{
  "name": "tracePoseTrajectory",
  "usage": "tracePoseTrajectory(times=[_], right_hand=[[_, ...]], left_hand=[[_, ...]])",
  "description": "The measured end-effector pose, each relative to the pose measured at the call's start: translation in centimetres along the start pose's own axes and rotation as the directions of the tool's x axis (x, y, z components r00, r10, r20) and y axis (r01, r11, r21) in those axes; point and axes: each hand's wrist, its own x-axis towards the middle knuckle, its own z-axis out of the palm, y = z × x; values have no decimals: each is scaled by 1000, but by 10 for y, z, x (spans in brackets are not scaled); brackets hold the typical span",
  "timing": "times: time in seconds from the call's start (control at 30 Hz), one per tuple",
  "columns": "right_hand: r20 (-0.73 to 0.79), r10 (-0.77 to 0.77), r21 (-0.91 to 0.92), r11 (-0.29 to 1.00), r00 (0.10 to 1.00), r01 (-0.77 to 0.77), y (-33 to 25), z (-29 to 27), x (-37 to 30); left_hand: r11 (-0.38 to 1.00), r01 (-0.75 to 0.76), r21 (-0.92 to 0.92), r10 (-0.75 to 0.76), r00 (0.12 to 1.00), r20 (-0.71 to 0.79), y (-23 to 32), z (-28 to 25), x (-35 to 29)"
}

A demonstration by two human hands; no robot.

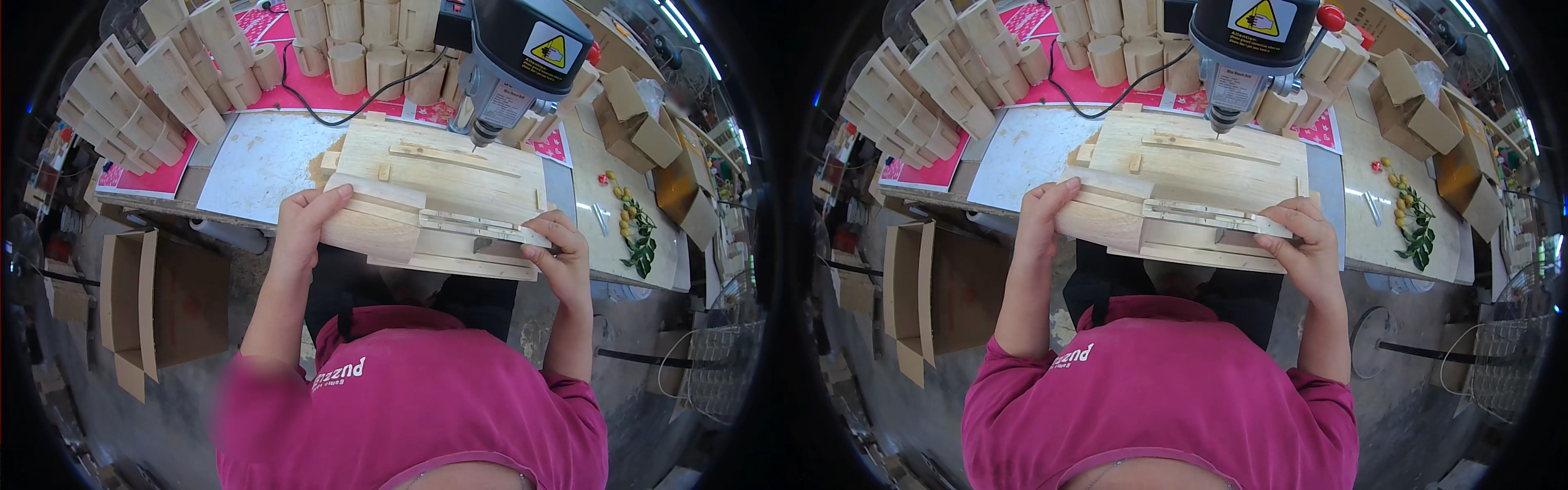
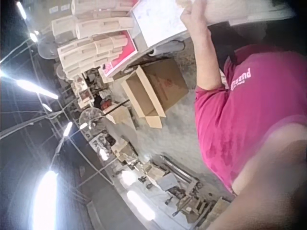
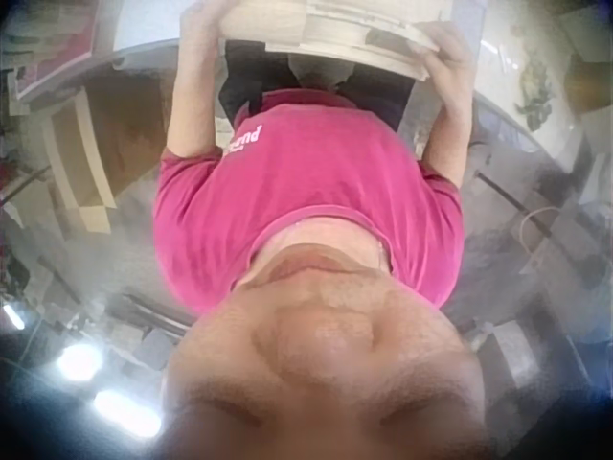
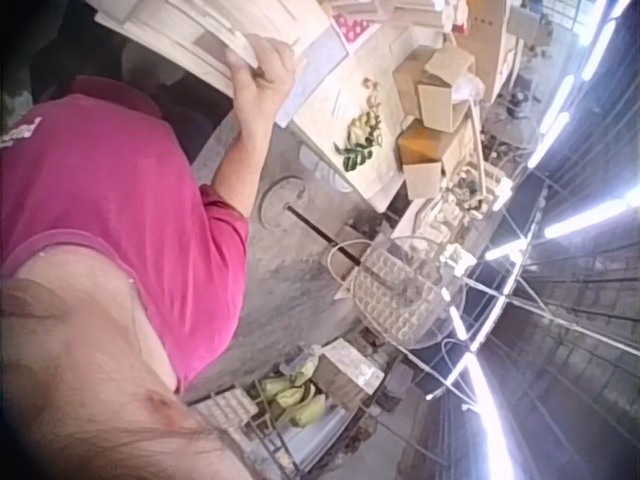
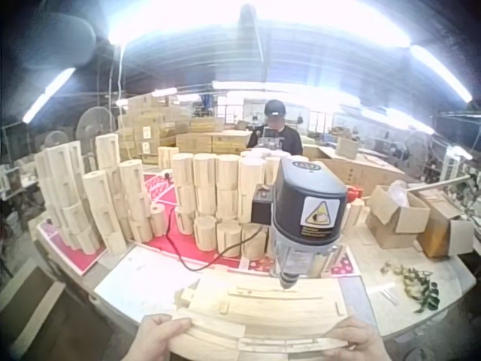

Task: Using a drill press to create holes in wooden cylindrical components.

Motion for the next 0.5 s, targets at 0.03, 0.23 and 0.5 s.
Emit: tracePoseTrajectory(times=[0.03, 0.23, 0.5], right_hand=[[-1, 2, 1, 1000, 1000, -2, 1, 0, 0], [22, 53, 62, 997, 998, -55, 13, 3, 1], [36, 130, 147, 980, 991, -134, 37, 10, 9]], left_hand=[[1000, 5, -3, -5, 1000, 23, -1, 2, -1], [999, 49, 8, -49, 994, 97, -19, 11, 5], [962, -86, 259, -64, 852, 520, -30, 32, 9]])
